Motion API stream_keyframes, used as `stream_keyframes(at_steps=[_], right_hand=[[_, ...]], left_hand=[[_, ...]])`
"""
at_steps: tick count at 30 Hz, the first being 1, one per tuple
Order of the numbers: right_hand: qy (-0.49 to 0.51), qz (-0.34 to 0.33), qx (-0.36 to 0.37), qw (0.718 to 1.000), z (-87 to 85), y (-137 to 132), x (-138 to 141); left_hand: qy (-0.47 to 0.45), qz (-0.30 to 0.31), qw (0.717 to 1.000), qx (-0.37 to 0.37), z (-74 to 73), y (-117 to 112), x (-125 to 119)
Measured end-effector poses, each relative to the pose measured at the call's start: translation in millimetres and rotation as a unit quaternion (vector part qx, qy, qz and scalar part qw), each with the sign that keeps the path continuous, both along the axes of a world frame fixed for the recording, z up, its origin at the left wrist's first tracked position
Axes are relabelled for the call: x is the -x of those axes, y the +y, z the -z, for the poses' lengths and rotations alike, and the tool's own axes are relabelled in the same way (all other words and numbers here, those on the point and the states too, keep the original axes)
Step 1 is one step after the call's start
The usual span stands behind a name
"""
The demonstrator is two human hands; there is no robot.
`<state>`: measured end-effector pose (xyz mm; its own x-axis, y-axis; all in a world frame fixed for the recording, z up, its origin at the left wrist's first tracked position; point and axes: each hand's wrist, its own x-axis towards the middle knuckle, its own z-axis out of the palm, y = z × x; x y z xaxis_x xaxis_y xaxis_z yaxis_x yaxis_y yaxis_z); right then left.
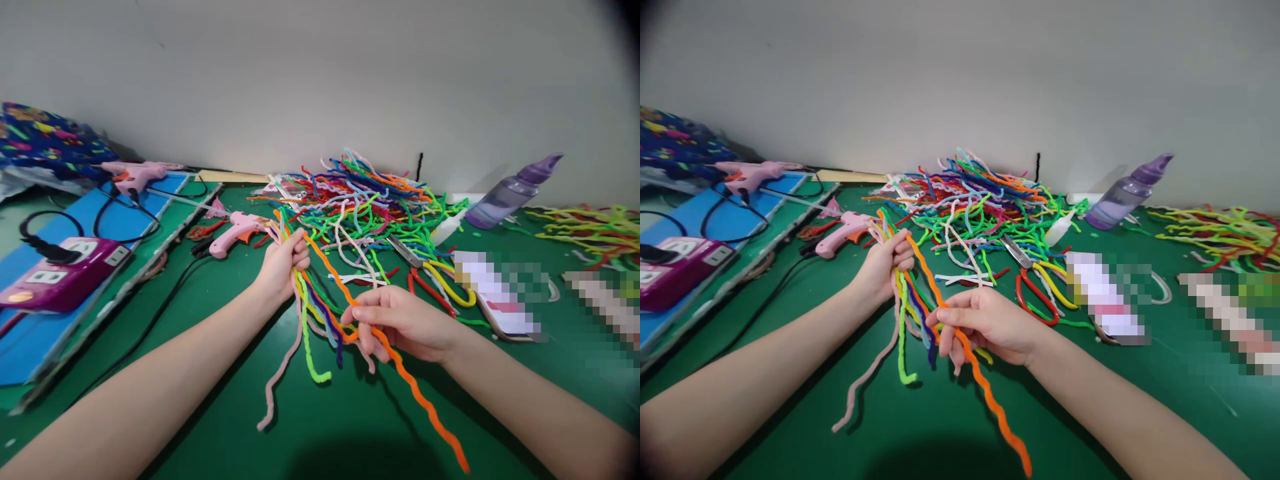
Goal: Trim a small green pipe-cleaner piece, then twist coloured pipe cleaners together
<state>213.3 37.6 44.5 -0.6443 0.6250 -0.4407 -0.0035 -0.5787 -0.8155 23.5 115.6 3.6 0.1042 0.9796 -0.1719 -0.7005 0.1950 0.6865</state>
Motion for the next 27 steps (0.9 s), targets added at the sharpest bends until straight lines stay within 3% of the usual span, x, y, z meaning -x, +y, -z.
stream_keyframes(at_steps=[4,11,17,20,24,27], right_hand=[[-0.045,0.052,-0.030,0.997,2.8,2.7,-1.6],[-0.048,0.036,-0.024,0.998,6.5,1.8,1.3],[-0.070,0.142,-0.052,0.986,1.9,-5.6,9.1],[-0.047,0.174,-0.012,0.984,-0.6,-11.5,9.3],[-0.005,0.131,0.072,0.989,0.8,-23.2,3.8],[-0.025,0.133,0.074,0.988,3.1,-33.6,-2.8]], left_hand=[[-0.011,0.018,1.000,0.005,0.7,2.6,1.8],[-0.020,0.060,0.998,0.008,1.2,1.9,0.6],[-0.017,0.060,0.998,-0.002,3.6,3.1,2.1],[-0.013,0.055,0.998,-0.009,2.3,3.2,3.8],[0.003,0.053,0.998,-0.020,-2.4,-0.4,4.4],[0.027,0.047,0.998,-0.030,-5.4,-6.7,2.2]])
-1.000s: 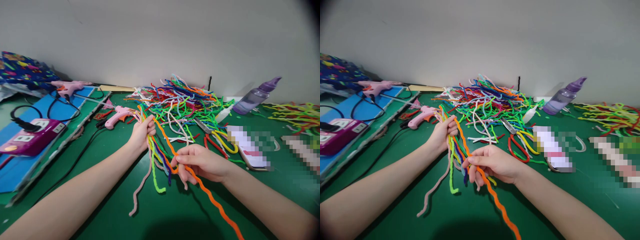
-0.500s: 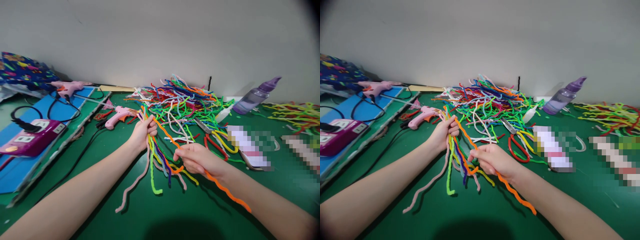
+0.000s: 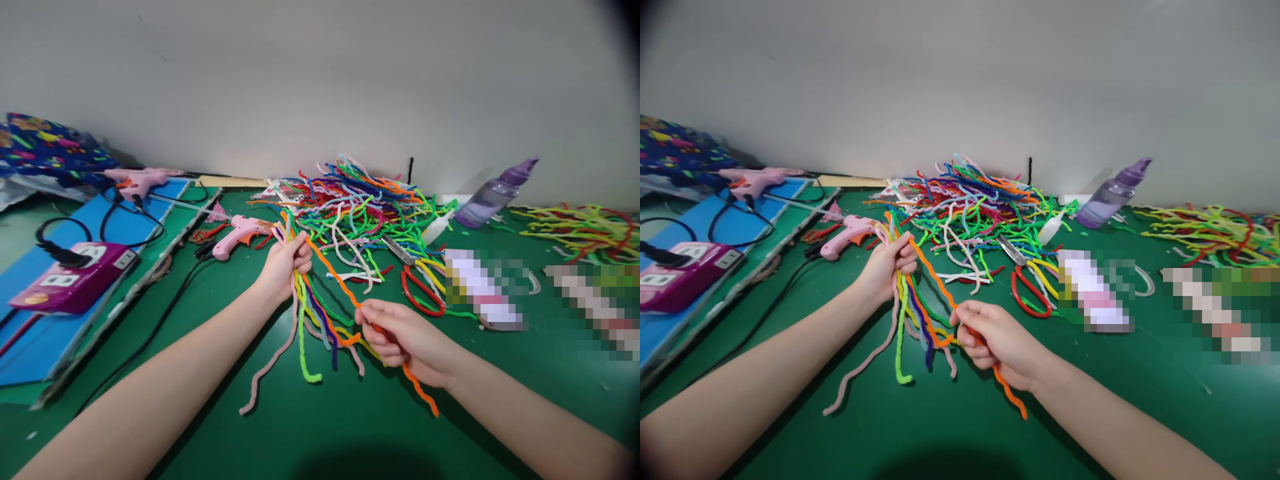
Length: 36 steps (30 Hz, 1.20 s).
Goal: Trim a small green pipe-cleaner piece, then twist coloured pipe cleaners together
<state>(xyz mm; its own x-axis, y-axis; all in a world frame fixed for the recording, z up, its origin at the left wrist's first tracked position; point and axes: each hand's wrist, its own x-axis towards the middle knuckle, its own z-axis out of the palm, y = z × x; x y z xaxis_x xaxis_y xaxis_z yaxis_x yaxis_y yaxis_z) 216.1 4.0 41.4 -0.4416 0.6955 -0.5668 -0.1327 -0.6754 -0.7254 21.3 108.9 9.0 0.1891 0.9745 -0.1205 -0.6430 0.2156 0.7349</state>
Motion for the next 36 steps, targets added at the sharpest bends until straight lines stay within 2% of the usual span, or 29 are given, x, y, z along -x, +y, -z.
stream_keyframes(at_steps=[3,8,14,16,17,18,19,20,22,23,24,25,26,27,29,30,32,33,34,36], right_hand=[[-0.041,0.019,-0.018,0.999,0.6,-10.0,-7.5],[-0.090,-0.005,-0.036,0.995,-1.7,-23.9,-17.1],[-0.129,-0.023,-0.084,0.988,-5.5,-33.1,-11.7],[-0.182,-0.050,-0.124,0.974,-5.9,-37.1,-8.7],[-0.224,-0.071,-0.164,0.958,-4.9,-40.0,-7.9],[-0.277,-0.092,-0.225,0.930,-2.9,-43.6,-7.8],[-0.334,-0.106,-0.306,0.885,0.0,-47.9,-8.3],[-0.393,-0.109,-0.407,0.817,3.7,-52.5,-9.3],[-0.481,-0.085,-0.617,0.617,11.4,-61.9,-12.0],[-0.508,-0.080,-0.685,0.517,14.5,-66.1,-13.3],[-0.526,-0.093,-0.722,0.440,16.5,-69.4,-14.2],[-0.538,-0.108,-0.741,0.386,17.4,-72.0,-14.8],[-0.547,-0.124,-0.749,0.352,17.5,-73.7,-14.9],[-0.549,-0.138,-0.753,0.336,17.1,-74.7,-14.7],[-0.542,-0.141,-0.760,0.329,16.0,-75.0,-14.1],[-0.536,-0.135,-0.763,0.335,15.7,-74.6,-14.0],[-0.517,-0.111,-0.762,0.373,14.9,-73.3,-14.8],[-0.503,-0.095,-0.753,0.414,13.8,-72.3,-15.6],[-0.486,-0.083,-0.730,0.474,11.8,-70.8,-16.7],[-0.441,-0.086,-0.621,0.642,5.1,-66.2,-19.3]], left_hand=[[0.026,-0.010,1.000,-0.008,-0.8,-6.8,-3.7],[0.063,-0.009,0.998,0.000,-1.5,-15.2,-8.6],[0.133,-0.023,0.991,0.021,-4.7,-25.9,-2.6],[0.162,-0.034,0.986,0.020,-3.3,-30.1,1.3],[0.176,-0.039,0.983,0.019,-2.1,-32.2,3.0],[0.189,-0.042,0.981,0.017,-0.7,-34.2,4.4],[0.200,-0.045,0.979,0.015,0.7,-36.0,5.3],[0.210,-0.046,0.977,0.011,2.0,-37.5,5.8],[0.227,-0.043,0.973,0.003,3.7,-39.8,5.7],[0.235,-0.043,0.971,-0.001,4.3,-40.4,5.1],[0.242,-0.044,0.969,-0.005,4.6,-40.8,4.5],[0.249,-0.047,0.967,-0.009,5.0,-41.1,3.7],[0.255,-0.051,0.966,-0.012,5.4,-41.1,2.9],[0.259,-0.056,0.964,-0.015,5.9,-41.0,2.2],[0.262,-0.064,0.963,-0.016,7.0,-40.4,1.6],[0.261,-0.065,0.963,-0.015,7.6,-39.9,1.8],[0.250,-0.065,0.966,-0.013,8.3,-38.5,3.1],[0.242,-0.062,0.968,-0.012,8.3,-37.7,4.2],[0.232,-0.059,0.971,-0.011,8.1,-36.9,5.4],[0.209,-0.052,0.977,-0.011,7.0,-35.5,7.7]])
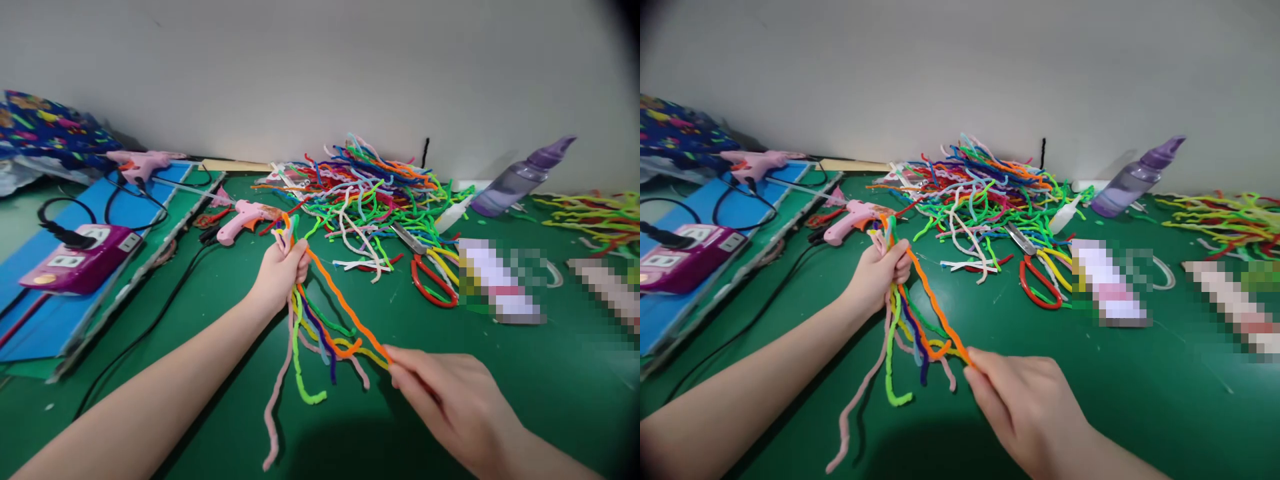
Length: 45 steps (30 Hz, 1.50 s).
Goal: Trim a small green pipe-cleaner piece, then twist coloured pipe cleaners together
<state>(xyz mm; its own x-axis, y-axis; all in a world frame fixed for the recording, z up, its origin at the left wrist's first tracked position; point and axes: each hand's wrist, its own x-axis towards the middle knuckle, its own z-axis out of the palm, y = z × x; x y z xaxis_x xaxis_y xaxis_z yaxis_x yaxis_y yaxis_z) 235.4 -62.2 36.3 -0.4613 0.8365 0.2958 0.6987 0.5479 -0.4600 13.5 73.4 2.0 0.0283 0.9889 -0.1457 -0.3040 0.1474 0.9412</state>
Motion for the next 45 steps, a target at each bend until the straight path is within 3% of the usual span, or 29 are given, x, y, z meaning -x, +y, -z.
stream_keyframes(at_steps=[1,3,6,9,16,21,24,33,38,45], right_hand=[[0.042,0.017,0.121,0.992,-4.1,3.3,-1.4],[0.110,0.034,0.356,0.927,-11.4,11.4,-4.1],[0.209,0.018,0.549,0.809,-14.6,23.1,-6.7],[0.286,0.019,0.602,0.746,-10.4,28.4,-7.9],[0.380,0.005,0.650,0.658,-0.3,25.8,-11.0],[0.418,0.002,0.674,0.609,11.0,20.0,-5.2],[0.450,0.011,0.664,0.598,14.6,17.3,-0.4],[0.457,0.007,0.644,0.613,11.2,24.3,-3.3],[0.447,0.050,0.632,0.631,10.3,29.8,-5.4],[0.438,0.091,0.628,0.637,10.9,32.6,-10.4]], left_hand=[[-0.012,0.004,1.000,0.000,-0.7,0.5,0.8],[-0.032,0.011,0.999,0.002,-1.8,1.0,1.5],[-0.052,0.026,0.998,0.012,-3.1,2.0,0.8],[-0.064,0.044,0.996,0.034,-6.4,5.3,0.7],[-0.093,0.112,0.985,0.088,-27.7,17.6,-11.0],[-0.114,0.120,0.982,0.095,-25.3,20.1,-39.1],[-0.117,0.107,0.983,0.091,-19.0,24.1,-50.2],[-0.118,0.093,0.988,0.045,-10.2,48.4,-53.6],[-0.145,0.086,0.985,0.028,-2.9,54.7,-56.4],[-0.159,0.072,0.985,-0.008,-3.3,61.0,-50.6]])
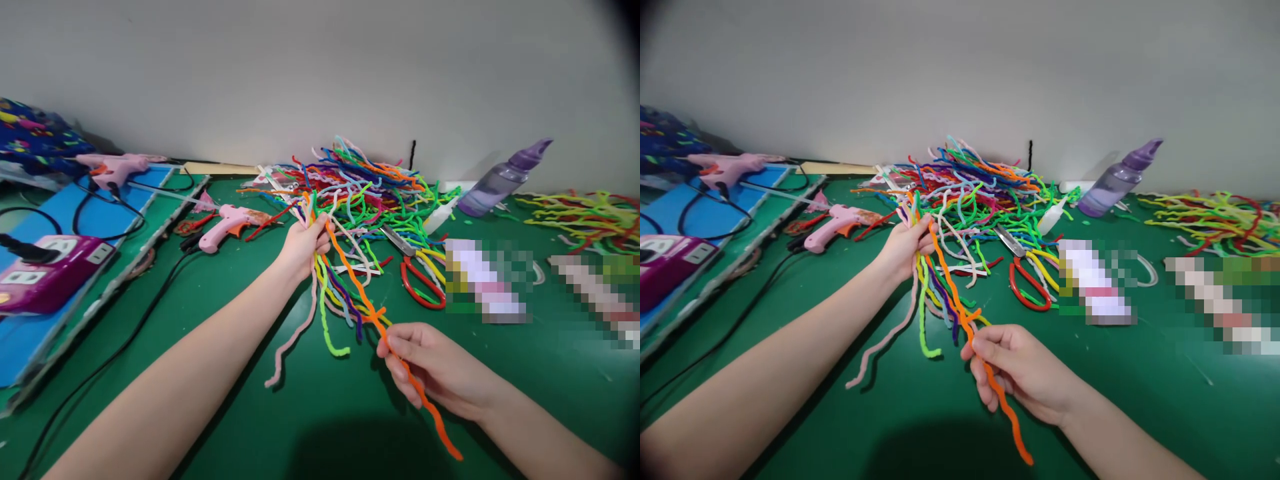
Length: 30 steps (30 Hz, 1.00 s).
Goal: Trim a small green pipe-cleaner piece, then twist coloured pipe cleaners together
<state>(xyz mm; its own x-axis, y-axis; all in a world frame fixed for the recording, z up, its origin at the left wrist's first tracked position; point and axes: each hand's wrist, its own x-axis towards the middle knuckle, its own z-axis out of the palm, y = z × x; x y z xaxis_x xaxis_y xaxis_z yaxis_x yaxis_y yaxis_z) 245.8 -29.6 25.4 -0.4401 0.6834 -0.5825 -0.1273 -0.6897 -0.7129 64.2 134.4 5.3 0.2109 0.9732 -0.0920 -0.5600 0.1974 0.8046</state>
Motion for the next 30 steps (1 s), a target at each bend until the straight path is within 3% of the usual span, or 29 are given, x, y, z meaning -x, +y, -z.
stream_keyframes(at_steps=[6,8,10,12,13,15,17,18,19,20,22,23,25,27,29,30], right_hand=[[-0.088,-0.014,0.012,0.996,-14.2,4.8,2.7],[-0.176,-0.027,-0.034,0.983,-16.2,2.9,4.6],[-0.286,-0.057,-0.120,0.949,-13.3,-2.7,5.6],[-0.393,-0.094,-0.267,0.875,-6.4,-11.5,6.2],[-0.441,-0.106,-0.364,0.813,-2.5,-16.5,6.7],[-0.511,-0.105,-0.558,0.646,4.0,-26.3,9.0],[-0.536,-0.110,-0.675,0.495,7.1,-33.8,12.6],[-0.541,-0.119,-0.704,0.445,7.7,-36.2,14.4],[-0.542,-0.130,-0.720,0.413,8.0,-37.6,15.8],[-0.542,-0.137,-0.726,0.400,8.5,-37.9,16.6],[-0.532,-0.128,-0.723,0.422,10.1,-35.9,15.9],[-0.527,-0.117,-0.705,0.459,11.1,-33.7,14.6],[-0.523,-0.095,-0.625,0.572,11.8,-28.2,11.7],[-0.496,-0.097,-0.485,0.714,8.9,-22.5,10.0],[-0.411,-0.110,-0.325,0.845,3.0,-18.4,10.3],[-0.354,-0.109,-0.256,0.893,-0.2,-17.0,11.0]], left_hand=[[0.047,-0.039,0.998,-0.018,6.2,3.8,0.5],[0.077,-0.058,0.995,-0.027,8.1,4.0,-0.5],[0.110,-0.078,0.990,-0.036,9.9,3.7,-1.7],[0.142,-0.093,0.984,-0.044,11.9,3.1,-3.1],[0.157,-0.098,0.982,-0.049,13.1,2.7,-3.7],[0.181,-0.104,0.976,-0.057,16.0,2.1,-4.9],[0.197,-0.109,0.972,-0.062,18.9,1.6,-5.6],[0.201,-0.111,0.971,-0.063,20.0,1.5,-5.8],[0.204,-0.112,0.970,-0.063,20.7,1.5,-5.7],[0.204,-0.111,0.971,-0.062,20.8,1.5,-5.4],[0.196,-0.108,0.973,-0.059,19.5,1.6,-4.3],[0.186,-0.104,0.975,-0.057,18.0,1.7,-3.5],[0.159,-0.088,0.982,-0.053,14.5,2.1,-1.4],[0.128,-0.069,0.988,-0.048,10.9,2.8,1.0],[0.102,-0.057,0.992,-0.039,8.4,3.7,3.5],[0.091,-0.054,0.994,-0.033,7.5,4.2,4.7]])
